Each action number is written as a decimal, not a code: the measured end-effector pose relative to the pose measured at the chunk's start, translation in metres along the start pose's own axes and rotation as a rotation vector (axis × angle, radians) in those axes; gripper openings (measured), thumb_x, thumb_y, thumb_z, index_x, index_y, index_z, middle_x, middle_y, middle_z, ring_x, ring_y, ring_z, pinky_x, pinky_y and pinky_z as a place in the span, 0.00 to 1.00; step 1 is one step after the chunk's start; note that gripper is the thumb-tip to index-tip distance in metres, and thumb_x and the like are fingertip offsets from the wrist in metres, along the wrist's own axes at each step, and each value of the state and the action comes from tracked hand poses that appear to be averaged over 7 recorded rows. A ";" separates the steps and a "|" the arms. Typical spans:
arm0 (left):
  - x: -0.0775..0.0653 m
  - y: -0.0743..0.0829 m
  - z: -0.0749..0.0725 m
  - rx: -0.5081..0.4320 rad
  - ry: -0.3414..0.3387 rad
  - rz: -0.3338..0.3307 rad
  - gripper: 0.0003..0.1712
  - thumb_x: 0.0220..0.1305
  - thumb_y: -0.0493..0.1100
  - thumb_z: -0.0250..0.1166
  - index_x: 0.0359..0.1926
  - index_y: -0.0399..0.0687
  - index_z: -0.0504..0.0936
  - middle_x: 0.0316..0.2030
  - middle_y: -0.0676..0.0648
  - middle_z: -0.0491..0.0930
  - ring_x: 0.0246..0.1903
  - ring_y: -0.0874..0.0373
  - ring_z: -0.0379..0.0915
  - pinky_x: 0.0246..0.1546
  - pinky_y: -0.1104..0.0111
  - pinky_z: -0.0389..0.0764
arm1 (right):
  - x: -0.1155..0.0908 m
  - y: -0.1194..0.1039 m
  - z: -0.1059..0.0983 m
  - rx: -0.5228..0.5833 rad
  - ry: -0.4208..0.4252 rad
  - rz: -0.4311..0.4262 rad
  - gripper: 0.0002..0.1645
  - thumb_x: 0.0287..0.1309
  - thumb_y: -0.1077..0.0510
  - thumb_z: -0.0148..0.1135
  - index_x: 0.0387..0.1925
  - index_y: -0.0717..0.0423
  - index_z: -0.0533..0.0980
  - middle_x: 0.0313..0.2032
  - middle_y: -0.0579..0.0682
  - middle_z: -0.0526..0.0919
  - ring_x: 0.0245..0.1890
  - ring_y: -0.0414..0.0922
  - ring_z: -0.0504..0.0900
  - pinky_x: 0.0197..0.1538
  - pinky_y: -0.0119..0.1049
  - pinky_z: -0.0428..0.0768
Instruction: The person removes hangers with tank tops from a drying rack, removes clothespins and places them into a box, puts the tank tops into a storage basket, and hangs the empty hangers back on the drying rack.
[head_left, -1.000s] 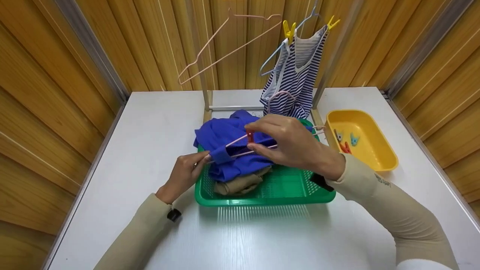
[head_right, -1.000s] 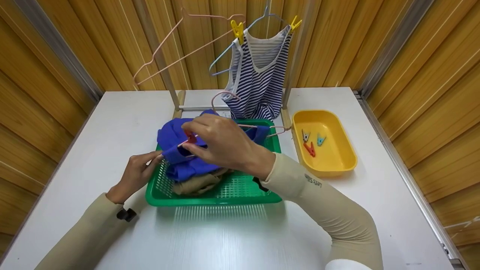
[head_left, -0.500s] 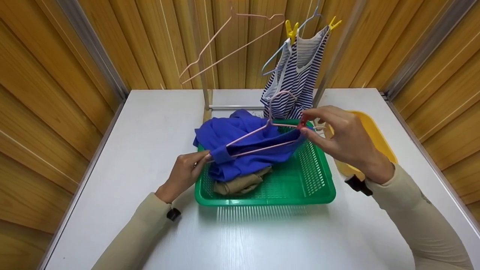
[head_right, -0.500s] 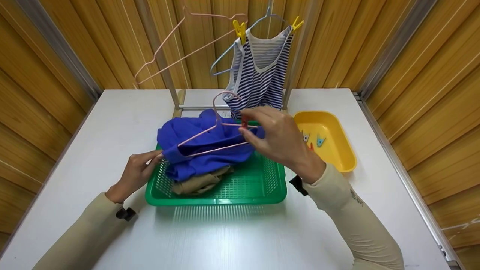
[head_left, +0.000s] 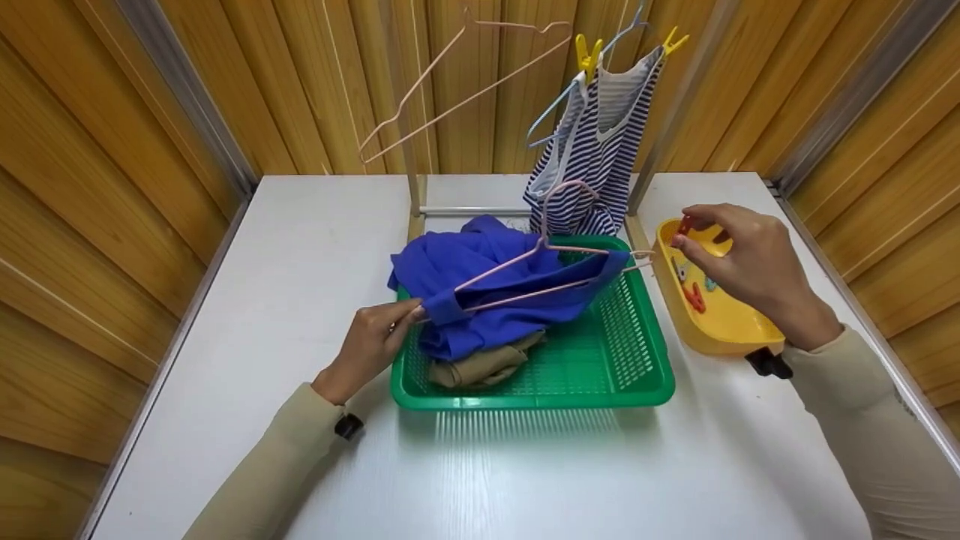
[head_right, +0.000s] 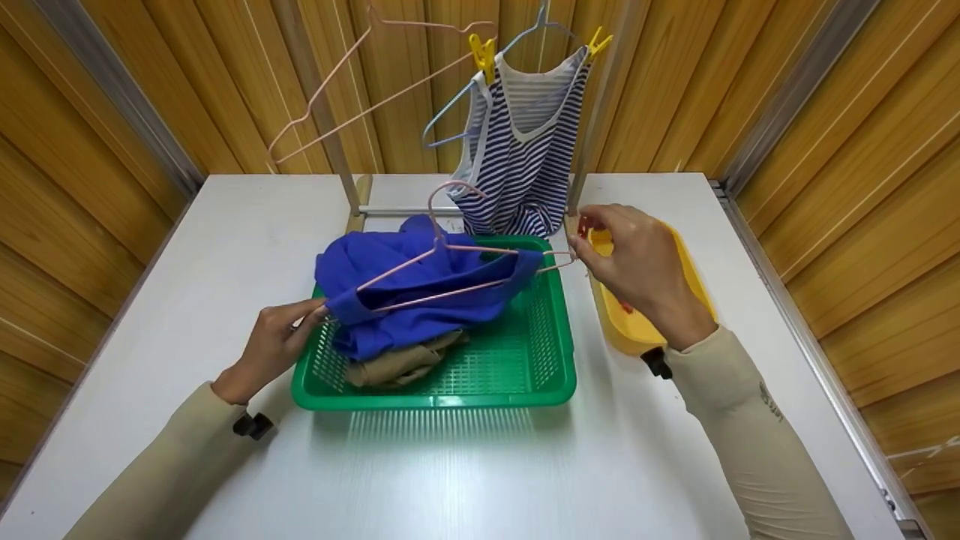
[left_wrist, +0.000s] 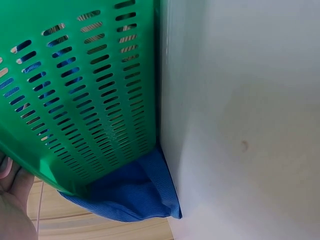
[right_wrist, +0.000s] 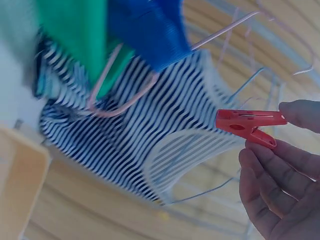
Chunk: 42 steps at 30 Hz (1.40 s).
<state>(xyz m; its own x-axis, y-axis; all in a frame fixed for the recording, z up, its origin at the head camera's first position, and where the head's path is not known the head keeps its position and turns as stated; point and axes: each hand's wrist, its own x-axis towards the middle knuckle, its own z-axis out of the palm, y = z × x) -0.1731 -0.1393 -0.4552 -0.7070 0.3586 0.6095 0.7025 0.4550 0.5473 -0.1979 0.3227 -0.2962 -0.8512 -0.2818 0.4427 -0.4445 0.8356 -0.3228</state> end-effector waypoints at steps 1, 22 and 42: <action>0.000 0.000 0.000 -0.002 0.001 0.001 0.11 0.68 0.33 0.60 0.49 0.40 0.84 0.38 0.46 0.88 0.37 0.58 0.86 0.37 0.67 0.86 | 0.000 0.007 0.001 -0.007 -0.019 0.031 0.24 0.61 0.48 0.67 0.54 0.56 0.79 0.44 0.55 0.87 0.39 0.49 0.83 0.42 0.09 0.65; 0.000 -0.001 0.001 -0.001 0.000 -0.008 0.11 0.68 0.33 0.60 0.49 0.40 0.84 0.38 0.45 0.88 0.37 0.57 0.86 0.36 0.66 0.86 | -0.014 0.114 0.031 -0.044 -0.436 0.502 0.43 0.62 0.33 0.58 0.60 0.66 0.71 0.51 0.67 0.78 0.44 0.59 0.77 0.50 0.55 0.82; 0.000 0.000 0.000 -0.007 -0.001 -0.006 0.11 0.69 0.33 0.59 0.49 0.40 0.84 0.38 0.45 0.88 0.38 0.58 0.86 0.38 0.67 0.86 | -0.037 0.144 0.038 -0.021 -0.606 0.663 0.49 0.61 0.34 0.60 0.67 0.67 0.62 0.53 0.72 0.73 0.40 0.56 0.77 0.39 0.39 0.85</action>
<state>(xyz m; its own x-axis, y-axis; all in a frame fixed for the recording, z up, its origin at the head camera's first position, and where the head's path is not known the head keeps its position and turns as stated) -0.1729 -0.1393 -0.4558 -0.7113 0.3564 0.6058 0.6988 0.4514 0.5549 -0.2406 0.4353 -0.3907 -0.9351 0.0666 -0.3482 0.1910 0.9220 -0.3367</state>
